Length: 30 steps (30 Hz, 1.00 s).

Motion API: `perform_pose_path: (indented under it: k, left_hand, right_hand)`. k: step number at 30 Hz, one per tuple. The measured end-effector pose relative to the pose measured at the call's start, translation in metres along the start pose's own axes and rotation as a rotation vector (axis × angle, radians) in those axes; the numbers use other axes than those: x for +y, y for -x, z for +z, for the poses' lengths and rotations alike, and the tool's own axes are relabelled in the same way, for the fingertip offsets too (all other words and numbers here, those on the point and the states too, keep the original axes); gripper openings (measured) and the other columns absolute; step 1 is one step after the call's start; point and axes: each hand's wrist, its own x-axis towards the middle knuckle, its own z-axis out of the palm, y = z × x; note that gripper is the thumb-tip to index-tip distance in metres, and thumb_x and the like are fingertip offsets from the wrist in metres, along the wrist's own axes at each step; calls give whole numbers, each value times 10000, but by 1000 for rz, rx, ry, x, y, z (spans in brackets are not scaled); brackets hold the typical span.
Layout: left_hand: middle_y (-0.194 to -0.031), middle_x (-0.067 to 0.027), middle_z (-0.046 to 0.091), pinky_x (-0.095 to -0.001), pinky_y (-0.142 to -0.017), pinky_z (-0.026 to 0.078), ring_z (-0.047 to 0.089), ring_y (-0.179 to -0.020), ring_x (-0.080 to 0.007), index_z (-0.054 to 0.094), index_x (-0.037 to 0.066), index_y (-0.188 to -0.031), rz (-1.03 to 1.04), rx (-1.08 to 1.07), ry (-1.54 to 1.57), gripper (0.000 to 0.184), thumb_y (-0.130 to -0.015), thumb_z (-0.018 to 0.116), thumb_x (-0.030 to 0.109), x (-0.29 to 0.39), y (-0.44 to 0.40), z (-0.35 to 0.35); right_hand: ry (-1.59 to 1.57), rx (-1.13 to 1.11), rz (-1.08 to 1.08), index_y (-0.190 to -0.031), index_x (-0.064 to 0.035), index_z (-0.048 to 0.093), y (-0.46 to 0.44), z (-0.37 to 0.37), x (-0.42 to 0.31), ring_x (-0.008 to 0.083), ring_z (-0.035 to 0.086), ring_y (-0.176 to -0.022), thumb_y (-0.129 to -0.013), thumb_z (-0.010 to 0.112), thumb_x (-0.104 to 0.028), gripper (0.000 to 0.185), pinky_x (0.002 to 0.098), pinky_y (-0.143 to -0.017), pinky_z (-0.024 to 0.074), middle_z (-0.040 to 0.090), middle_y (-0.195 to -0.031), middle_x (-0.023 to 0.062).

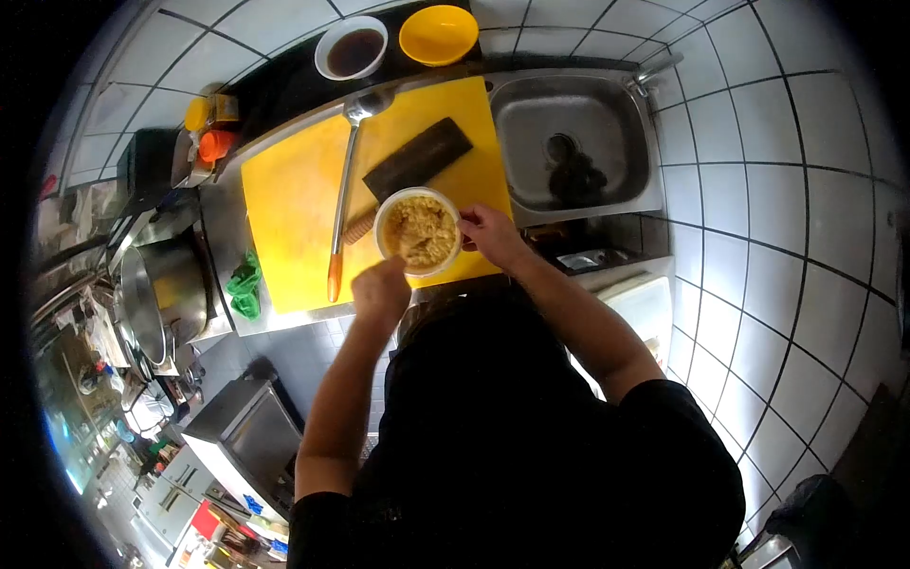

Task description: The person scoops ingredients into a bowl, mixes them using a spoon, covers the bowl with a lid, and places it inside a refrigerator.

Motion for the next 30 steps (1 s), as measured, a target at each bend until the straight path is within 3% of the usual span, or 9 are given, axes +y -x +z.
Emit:
perform_pose_path:
  k: [3,6,8,10,13,18,22,26,30]
  left_hand:
    - [-630,-124,638,-442,-506,508,653,-581,-334,600,109,-709,-24,211,-64,104,-811,581,118,1,-25,-16]
    - [-640,-138,639,-451,-511,508,654,-587,-337,599,106,-705,94,357,3,113,-815,575,118,22,-47,12]
    - [-716,-154,671,-479,-587,529,673,-656,-353,626,97,-776,92,40,-62,91,-830,574,149,44,-36,1]
    - [-737,-160,683,-489,-615,534,680,-680,-358,636,90,-797,147,-9,-34,85,-833,577,141,26,-12,15]
    - [-731,-132,685,-480,-603,532,683,-675,-335,654,100,-810,58,108,22,74,-835,587,120,-14,1,7]
    - [-697,-133,670,-457,-548,521,672,-626,-330,641,94,-780,3,206,-59,113,-848,561,136,19,-46,-2]
    - [-726,-163,678,-443,-571,537,685,-659,-322,663,101,-816,200,-1,-76,101,-830,585,164,32,-22,7]
    - [-715,-129,683,-440,-615,546,691,-680,-318,661,120,-794,5,92,-26,112,-852,567,145,-6,-7,-5]
    - [-680,-159,655,-460,-585,536,676,-649,-343,644,99,-754,23,205,62,142,-851,549,139,12,-45,2]
  right_hand:
    - [-40,10,21,-1098,57,606,-7,1,16,212,684,-792,-965,615,-213,301,341,-700,580,679,-930,150]
    - [32,-97,125,-1121,22,611,-2,-4,1,182,672,-862,-975,615,-155,229,318,-779,580,663,-990,106]
    - [3,-97,160,-1116,21,617,2,-5,3,182,675,-856,-973,620,-155,226,313,-776,577,670,-980,106]
    - [-6,-109,188,-1114,18,621,3,-7,5,181,676,-861,-970,627,-161,230,310,-779,573,676,-980,106]
    - [2,-112,215,-1123,13,625,6,-10,1,177,677,-886,-969,634,-187,253,308,-792,567,683,-1000,108]
    - [-37,0,146,-1117,43,639,0,-10,-13,207,688,-872,-966,642,-300,375,332,-777,578,692,-1024,147]
    - [-12,-5,110,-1156,43,637,-7,-14,-19,214,688,-901,-983,616,-278,365,338,-814,575,690,-1044,142]
    - [-31,3,80,-1155,39,644,-4,-13,-28,215,688,-903,-984,609,-251,338,342,-809,577,690,-1038,143]
    - [16,-12,68,-1143,42,649,-15,-8,-12,209,691,-873,-969,624,-212,309,353,-798,584,690,-1025,141]
